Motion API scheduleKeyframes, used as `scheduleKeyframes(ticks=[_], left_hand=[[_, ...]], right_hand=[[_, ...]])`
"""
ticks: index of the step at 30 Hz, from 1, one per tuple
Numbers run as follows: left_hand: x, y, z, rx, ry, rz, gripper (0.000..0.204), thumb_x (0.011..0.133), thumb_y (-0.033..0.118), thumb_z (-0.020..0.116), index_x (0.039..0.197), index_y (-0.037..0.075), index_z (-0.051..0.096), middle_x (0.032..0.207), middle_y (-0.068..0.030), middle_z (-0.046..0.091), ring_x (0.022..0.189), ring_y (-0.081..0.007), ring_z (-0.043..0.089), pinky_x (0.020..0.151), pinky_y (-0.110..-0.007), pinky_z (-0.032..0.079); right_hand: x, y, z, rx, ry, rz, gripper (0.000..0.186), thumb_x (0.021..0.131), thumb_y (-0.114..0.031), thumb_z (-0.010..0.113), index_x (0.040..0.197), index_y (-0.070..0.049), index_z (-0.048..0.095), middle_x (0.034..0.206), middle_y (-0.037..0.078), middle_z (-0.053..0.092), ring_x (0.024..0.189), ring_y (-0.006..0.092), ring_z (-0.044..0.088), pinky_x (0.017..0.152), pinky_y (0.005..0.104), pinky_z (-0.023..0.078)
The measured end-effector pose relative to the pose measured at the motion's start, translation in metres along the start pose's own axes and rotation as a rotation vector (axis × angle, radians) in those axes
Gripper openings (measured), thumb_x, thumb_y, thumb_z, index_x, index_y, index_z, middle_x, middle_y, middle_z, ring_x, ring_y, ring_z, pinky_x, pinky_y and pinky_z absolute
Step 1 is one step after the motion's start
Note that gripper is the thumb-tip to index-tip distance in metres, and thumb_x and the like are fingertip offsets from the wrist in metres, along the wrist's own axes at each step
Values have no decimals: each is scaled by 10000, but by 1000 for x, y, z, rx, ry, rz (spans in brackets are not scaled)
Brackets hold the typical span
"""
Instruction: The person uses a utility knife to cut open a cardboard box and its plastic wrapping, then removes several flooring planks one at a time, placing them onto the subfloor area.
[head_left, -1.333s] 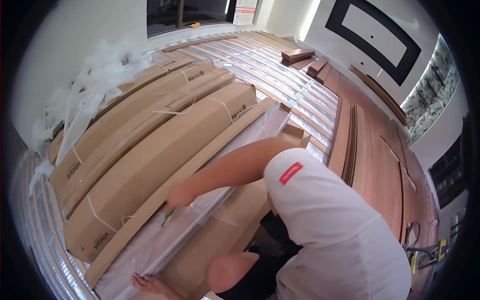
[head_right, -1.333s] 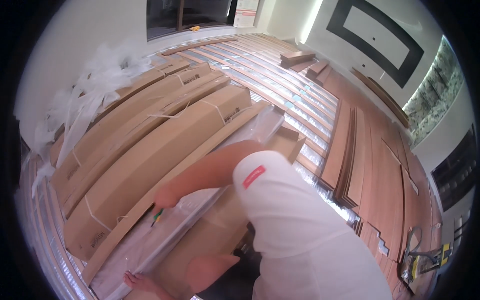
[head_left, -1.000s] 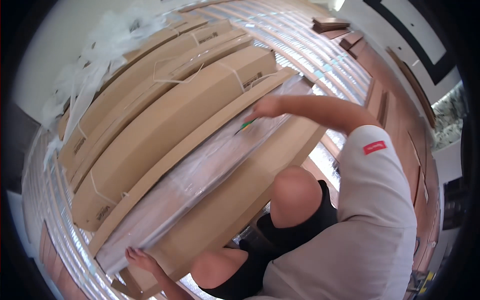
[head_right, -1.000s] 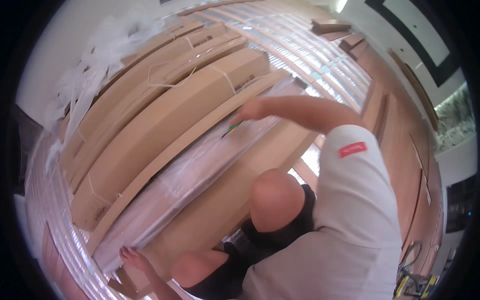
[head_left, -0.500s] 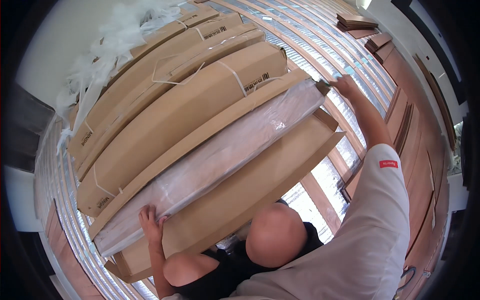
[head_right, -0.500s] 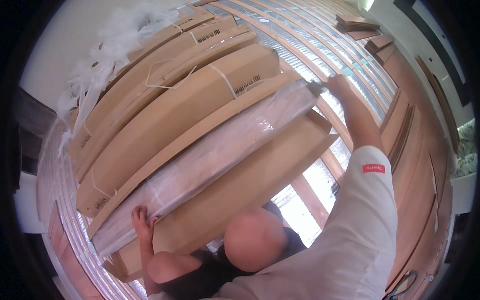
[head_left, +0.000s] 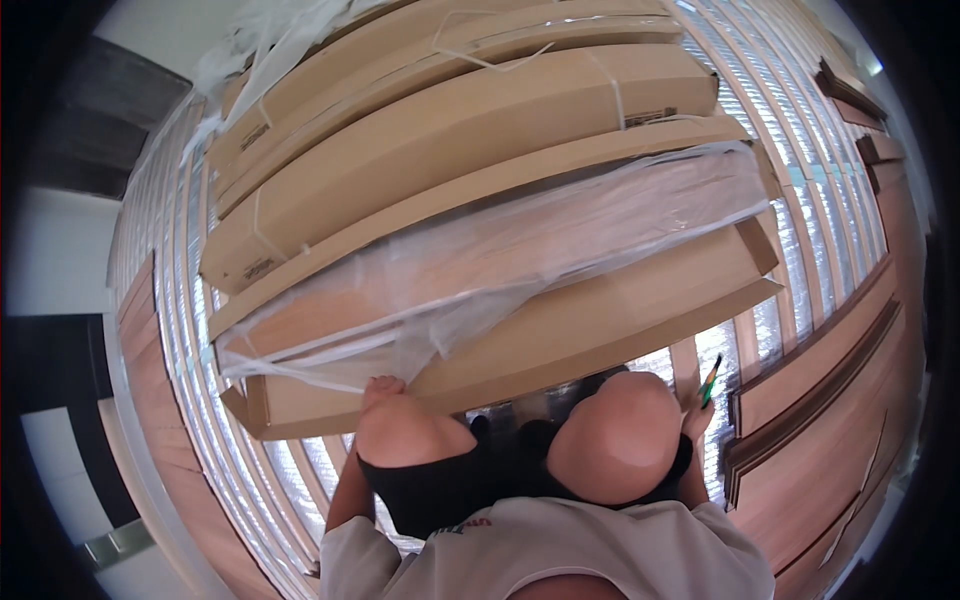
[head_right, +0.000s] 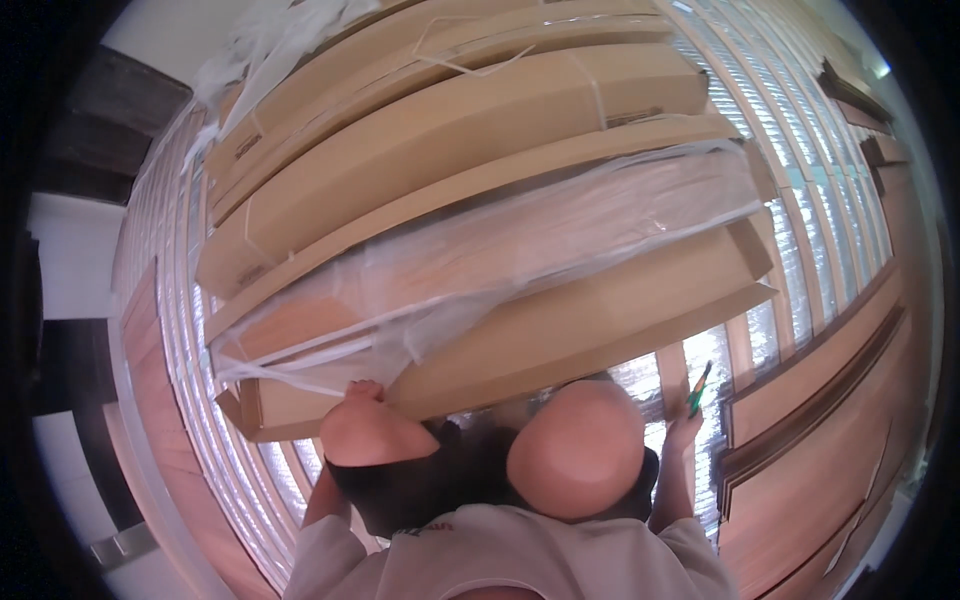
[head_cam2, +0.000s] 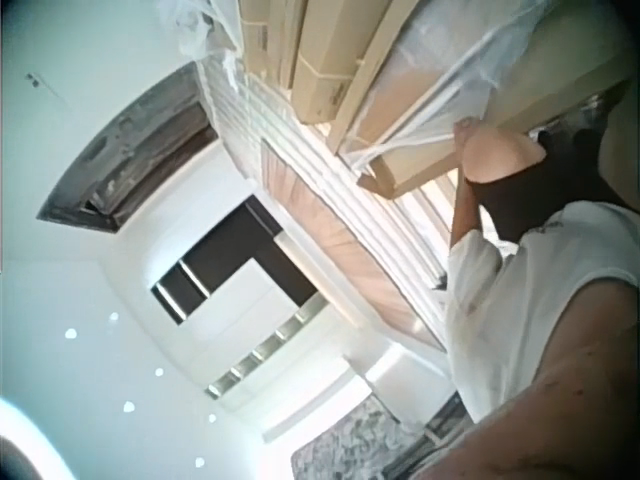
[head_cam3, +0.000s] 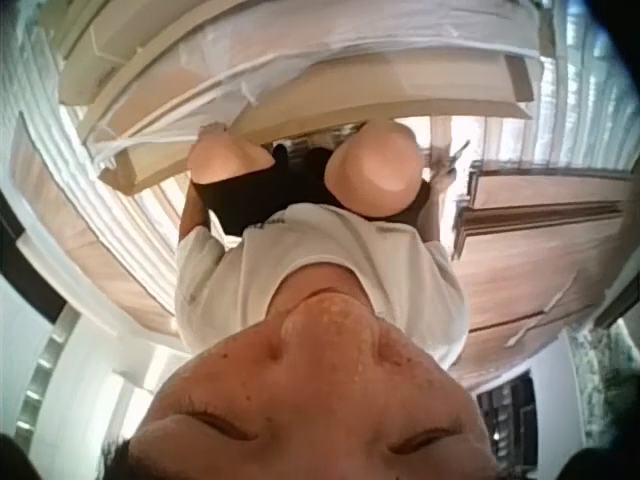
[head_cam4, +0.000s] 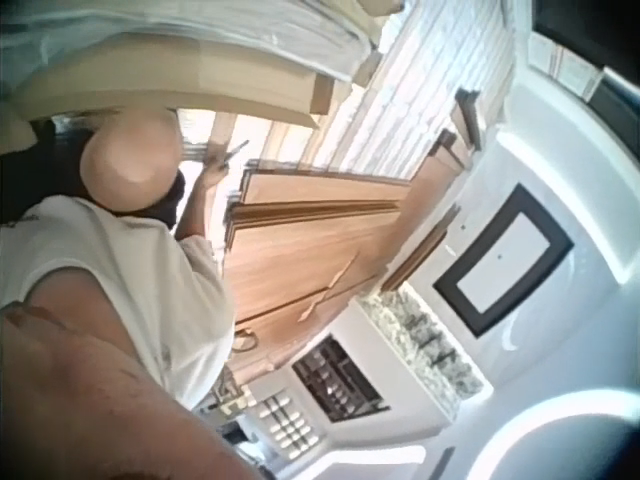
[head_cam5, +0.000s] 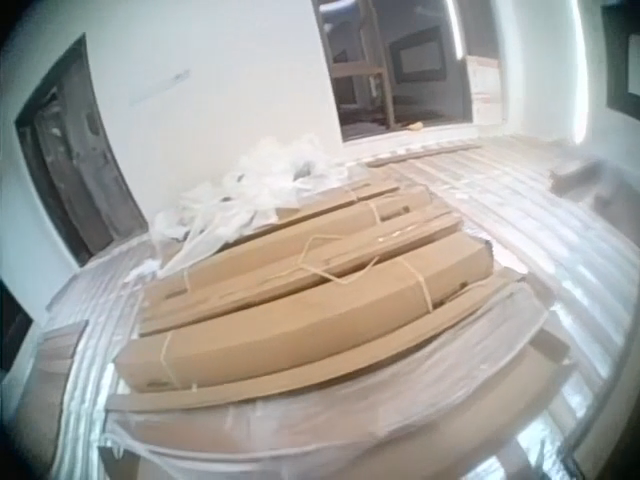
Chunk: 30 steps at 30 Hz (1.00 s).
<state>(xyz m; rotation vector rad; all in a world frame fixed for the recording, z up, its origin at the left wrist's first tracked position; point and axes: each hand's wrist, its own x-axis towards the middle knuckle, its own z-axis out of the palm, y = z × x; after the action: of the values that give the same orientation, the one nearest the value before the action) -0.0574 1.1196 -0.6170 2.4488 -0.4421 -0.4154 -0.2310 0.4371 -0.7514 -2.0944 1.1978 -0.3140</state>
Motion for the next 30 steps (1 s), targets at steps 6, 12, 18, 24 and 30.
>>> scheduleKeyframes(ticks=[6,12,18,24,30], left_hand=[[-27,-8,34,-108,121,-497,254,882,276,610,928,29,642,859,-191,652,876,-412,614,813,-496,477],[17,14,-30,118,140,-463,373,920,361,590,818,13,678,862,-223,676,851,-422,641,754,-510,496],[46,48,-66,308,366,-530,247,880,287,674,852,43,702,806,-192,678,781,-400,649,710,-479,519],[97,68,-63,302,381,46,446,835,160,709,1258,95,585,1386,-155,492,1285,-373,438,1078,-453,360],[132,49,-46,370,313,18,566,833,248,724,1346,95,539,1494,-176,386,1384,-389,336,1141,-450,298]], right_hand=[[7,-58,14,-370,55,-75,362,943,-170,596,1225,56,568,1141,262,597,1080,402,563,951,472,428],[44,-313,37,-291,-155,-902,536,812,-71,706,1317,-35,529,1331,202,526,1256,388,473,1057,447,387],[44,-414,123,-338,-479,-1668,431,778,-114,640,1204,-74,587,1152,192,592,1138,377,519,988,517,406],[39,-325,104,-273,-1100,-533,213,855,-239,625,959,-58,670,822,146,679,775,352,643,899,445,458],[-35,-199,-5,-633,-920,-647,279,904,-317,562,962,-75,688,890,163,696,885,351,674,807,443,510]])
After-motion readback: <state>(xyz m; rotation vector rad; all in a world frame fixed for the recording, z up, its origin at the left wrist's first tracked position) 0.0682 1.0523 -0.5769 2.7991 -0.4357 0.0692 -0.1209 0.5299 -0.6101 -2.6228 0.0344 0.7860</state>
